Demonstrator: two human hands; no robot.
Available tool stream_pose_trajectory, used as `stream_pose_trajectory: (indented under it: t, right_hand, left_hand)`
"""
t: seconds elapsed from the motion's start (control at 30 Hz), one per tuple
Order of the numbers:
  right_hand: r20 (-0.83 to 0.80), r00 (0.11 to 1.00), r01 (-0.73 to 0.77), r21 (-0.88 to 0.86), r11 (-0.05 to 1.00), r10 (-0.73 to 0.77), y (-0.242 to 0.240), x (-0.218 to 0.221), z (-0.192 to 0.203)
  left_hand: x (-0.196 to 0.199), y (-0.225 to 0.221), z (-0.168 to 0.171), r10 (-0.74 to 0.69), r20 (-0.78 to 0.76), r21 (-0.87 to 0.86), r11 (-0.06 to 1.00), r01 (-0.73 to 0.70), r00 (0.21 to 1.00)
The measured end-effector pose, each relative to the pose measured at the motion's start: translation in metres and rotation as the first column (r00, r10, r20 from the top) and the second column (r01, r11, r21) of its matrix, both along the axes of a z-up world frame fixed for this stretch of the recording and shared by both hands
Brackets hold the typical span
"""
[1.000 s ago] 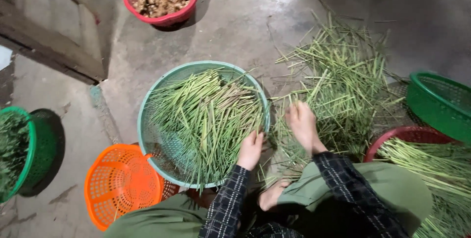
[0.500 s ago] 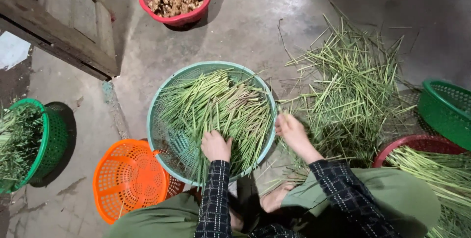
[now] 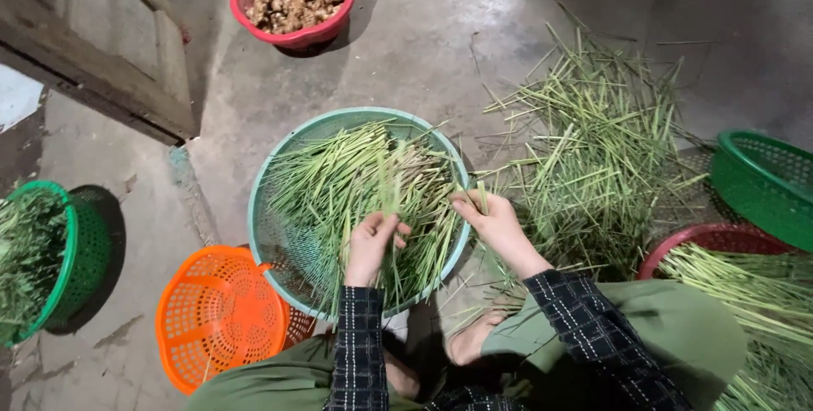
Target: Sorting and cleaning lemongrass stalks from a pile into baskets
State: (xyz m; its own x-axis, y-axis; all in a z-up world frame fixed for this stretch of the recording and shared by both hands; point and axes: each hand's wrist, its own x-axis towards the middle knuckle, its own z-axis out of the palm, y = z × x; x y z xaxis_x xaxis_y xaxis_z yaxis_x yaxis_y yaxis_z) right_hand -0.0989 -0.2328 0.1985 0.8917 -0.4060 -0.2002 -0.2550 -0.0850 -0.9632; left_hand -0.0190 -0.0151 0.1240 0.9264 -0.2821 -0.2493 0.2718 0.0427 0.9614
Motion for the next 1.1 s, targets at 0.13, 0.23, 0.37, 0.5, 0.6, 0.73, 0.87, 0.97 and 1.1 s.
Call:
stream_pose_trajectory:
  t: [0.13,0.23,0.37,0.5,0.6,0.73,0.87,0.97,1.1]
  right_hand:
    - [0.044,0.998,0.029,0.15,0.988,-0.036,-0.009,0.003,0.005]
    - [0.028,0.996,0.072,0.224,0.972,-0.081,-0.02,0.006,-0.018]
    - [0.001,0.994,0.105,0.31,0.945,-0.111,-0.026,0.01,-0.036]
    - [0.004,0.99,0.133,0.272,0.953,-0.139,-0.037,0.007,-0.021]
    - [0.02,0.973,0.226,0.107,0.968,-0.229,-0.047,0.001,-0.001]
    - [-0.08,0.992,0.088,-0.144,0.986,-0.1,-0.019,-0.006,0.002]
    - [-0.129,0.991,0.024,-0.168,0.986,-0.046,-0.006,-0.001,0.001]
    - [-0.082,0.988,0.124,-0.079,0.989,-0.131,-0.008,-0.008,0.046]
    - [-0.068,0.991,0.111,-0.101,0.989,-0.118,-0.025,0.005,-0.015]
  left_hand:
    - [-0.018,-0.026,0.003,-0.156,-0.133,-0.195,0.972,0.129,0.979]
    - [-0.027,-0.038,-0.007,-0.284,-0.172,-0.259,0.937,0.234,0.943]
    - [-0.034,-0.048,-0.016,-0.329,-0.198,-0.252,0.927,0.276,0.923]
    - [-0.039,-0.055,-0.025,-0.257,-0.249,-0.213,0.955,0.206,0.934]
    - [-0.037,-0.056,-0.049,-0.137,0.016,0.072,0.988,0.135,0.99]
    - [-0.044,-0.068,-0.035,-0.228,0.223,0.34,0.929,0.143,0.948]
    - [-0.043,-0.058,-0.031,-0.353,0.275,0.519,0.837,0.171,0.894]
    - [-0.003,-0.005,0.01,-0.205,0.332,0.848,0.492,-0.196,0.921]
    - [0.02,0.063,-0.105,-0.099,0.294,0.955,-0.012,-0.297,0.951]
